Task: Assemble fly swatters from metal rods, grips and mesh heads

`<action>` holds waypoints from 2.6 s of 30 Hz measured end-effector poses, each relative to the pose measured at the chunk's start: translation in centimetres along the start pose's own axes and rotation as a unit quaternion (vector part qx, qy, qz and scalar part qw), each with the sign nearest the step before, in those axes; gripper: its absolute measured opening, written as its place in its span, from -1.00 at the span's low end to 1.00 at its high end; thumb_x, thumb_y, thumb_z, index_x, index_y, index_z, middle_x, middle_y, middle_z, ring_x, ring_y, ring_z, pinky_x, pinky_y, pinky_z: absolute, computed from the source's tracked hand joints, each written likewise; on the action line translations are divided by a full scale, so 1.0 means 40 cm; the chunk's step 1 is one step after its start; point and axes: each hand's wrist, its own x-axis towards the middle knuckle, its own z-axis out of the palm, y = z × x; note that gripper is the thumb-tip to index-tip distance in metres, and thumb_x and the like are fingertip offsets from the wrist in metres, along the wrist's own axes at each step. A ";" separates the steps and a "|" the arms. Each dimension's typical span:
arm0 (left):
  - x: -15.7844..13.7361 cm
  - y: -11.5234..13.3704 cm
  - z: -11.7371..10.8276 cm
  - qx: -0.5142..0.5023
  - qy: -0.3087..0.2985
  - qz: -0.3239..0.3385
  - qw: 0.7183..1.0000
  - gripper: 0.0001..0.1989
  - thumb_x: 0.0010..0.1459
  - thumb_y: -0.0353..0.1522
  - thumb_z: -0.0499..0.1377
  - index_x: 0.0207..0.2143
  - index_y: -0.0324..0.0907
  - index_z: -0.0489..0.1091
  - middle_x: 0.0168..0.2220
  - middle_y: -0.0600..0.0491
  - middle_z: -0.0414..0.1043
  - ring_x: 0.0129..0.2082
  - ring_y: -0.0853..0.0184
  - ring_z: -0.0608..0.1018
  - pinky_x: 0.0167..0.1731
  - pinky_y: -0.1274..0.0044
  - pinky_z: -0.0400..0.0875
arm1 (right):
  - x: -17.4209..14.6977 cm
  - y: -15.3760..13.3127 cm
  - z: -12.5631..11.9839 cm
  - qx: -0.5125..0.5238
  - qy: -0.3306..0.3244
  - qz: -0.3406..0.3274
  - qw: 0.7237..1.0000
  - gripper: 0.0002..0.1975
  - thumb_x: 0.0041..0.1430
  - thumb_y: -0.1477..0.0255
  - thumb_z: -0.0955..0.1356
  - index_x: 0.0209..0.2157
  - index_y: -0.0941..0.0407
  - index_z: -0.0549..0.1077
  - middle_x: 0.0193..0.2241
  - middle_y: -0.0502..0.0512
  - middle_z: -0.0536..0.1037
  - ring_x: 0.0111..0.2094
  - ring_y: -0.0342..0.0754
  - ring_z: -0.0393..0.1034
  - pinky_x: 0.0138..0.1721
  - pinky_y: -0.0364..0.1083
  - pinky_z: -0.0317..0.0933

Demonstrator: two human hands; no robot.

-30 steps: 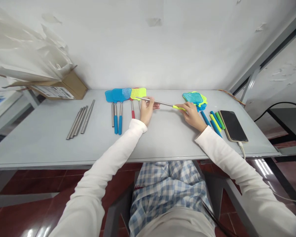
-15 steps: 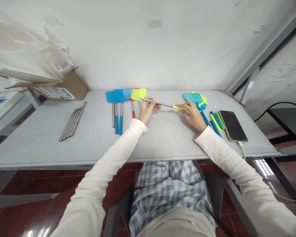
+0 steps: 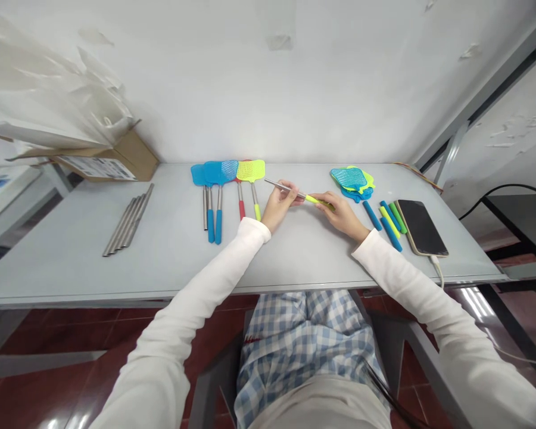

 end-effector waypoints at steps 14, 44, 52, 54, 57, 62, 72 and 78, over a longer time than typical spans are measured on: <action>-0.017 0.023 0.007 -0.030 0.003 -0.060 0.998 -0.63 0.24 -0.02 0.16 -0.23 -0.10 0.15 -0.41 0.13 0.47 -0.38 0.40 0.60 -0.24 0.50 0.50 | 0.028 0.016 -0.098 -0.029 0.109 0.118 0.987 -0.59 0.35 0.05 0.18 -0.10 0.05 0.45 -0.13 0.19 0.56 -0.11 0.08 0.45 0.00 0.10 0.31; -0.032 0.074 0.020 -0.157 -0.076 -0.192 0.966 -0.88 0.17 -0.36 0.13 -0.23 -0.17 0.37 -0.50 0.15 0.27 -0.63 0.52 0.33 -0.70 0.66 0.13 | 0.120 0.188 -0.177 -0.314 -0.011 0.379 0.871 -0.21 0.10 0.00 0.40 0.15 0.32 0.30 0.18 0.61 0.29 0.24 0.46 0.11 0.17 0.36 -0.02; -0.038 0.065 0.029 -0.153 -0.145 -0.265 0.941 -0.62 0.32 -0.09 0.01 -0.46 -0.13 0.10 -0.67 0.23 0.02 -0.76 0.48 0.23 -0.73 0.64 0.11 | 0.114 0.166 -0.215 -0.318 0.118 0.402 0.851 -0.03 -0.06 -0.07 0.48 0.16 0.37 0.26 0.18 0.64 0.26 0.25 0.49 0.09 0.14 0.39 0.02; -0.042 0.060 0.037 -0.155 -0.154 -0.281 0.934 -0.60 0.34 -0.08 -0.02 -0.46 -0.13 0.08 -0.67 0.24 0.01 -0.77 0.50 0.21 -0.73 0.66 0.08 | 0.116 0.152 -0.230 -0.262 0.128 0.392 0.873 -0.25 -0.02 0.02 0.48 0.05 0.28 0.40 0.09 0.52 0.41 0.18 0.43 0.23 0.12 0.38 0.10; -0.050 0.054 0.047 -0.155 -0.179 -0.310 0.921 -0.61 0.34 -0.09 0.00 -0.45 -0.14 0.10 -0.67 0.25 0.02 -0.79 0.54 0.14 -0.74 0.68 0.03 | 0.119 0.126 -0.225 -0.053 0.163 0.339 0.925 -0.55 -0.01 0.13 0.48 -0.15 0.12 0.49 -0.10 0.30 0.57 0.00 0.28 0.45 0.03 0.29 0.31; -0.069 0.053 0.057 -0.153 -0.216 -0.337 0.903 -0.67 0.34 -0.14 0.05 -0.40 -0.16 0.18 -0.65 0.26 0.03 -0.80 0.58 0.05 -0.77 0.70 -0.05 | 0.124 0.068 -0.143 0.294 0.185 0.237 0.907 -0.54 -0.06 0.03 0.49 -0.19 0.01 0.48 -0.10 0.15 0.62 -0.03 0.20 0.51 -0.07 0.21 0.47; -0.081 0.049 0.064 -0.157 -0.214 -0.353 0.897 -0.67 0.39 -0.19 -0.05 -0.39 -0.18 0.22 -0.63 0.23 0.06 -0.80 0.59 0.06 -0.78 0.71 -0.08 | 0.121 0.025 -0.053 0.375 0.227 0.251 0.863 -0.51 0.02 -0.04 0.46 -0.17 0.02 0.47 -0.04 0.12 0.60 0.08 0.10 0.47 -0.11 0.03 0.53; -0.082 0.052 0.065 -0.158 -0.209 -0.352 0.899 -0.68 0.38 -0.19 -0.03 -0.39 -0.18 0.22 -0.63 0.23 0.07 -0.80 0.59 0.05 -0.78 0.71 -0.08 | 0.117 0.008 -0.034 0.374 0.232 0.252 0.862 -0.56 0.05 0.00 0.46 -0.18 0.01 0.44 0.01 0.10 0.57 0.15 0.07 0.42 -0.07 0.03 0.51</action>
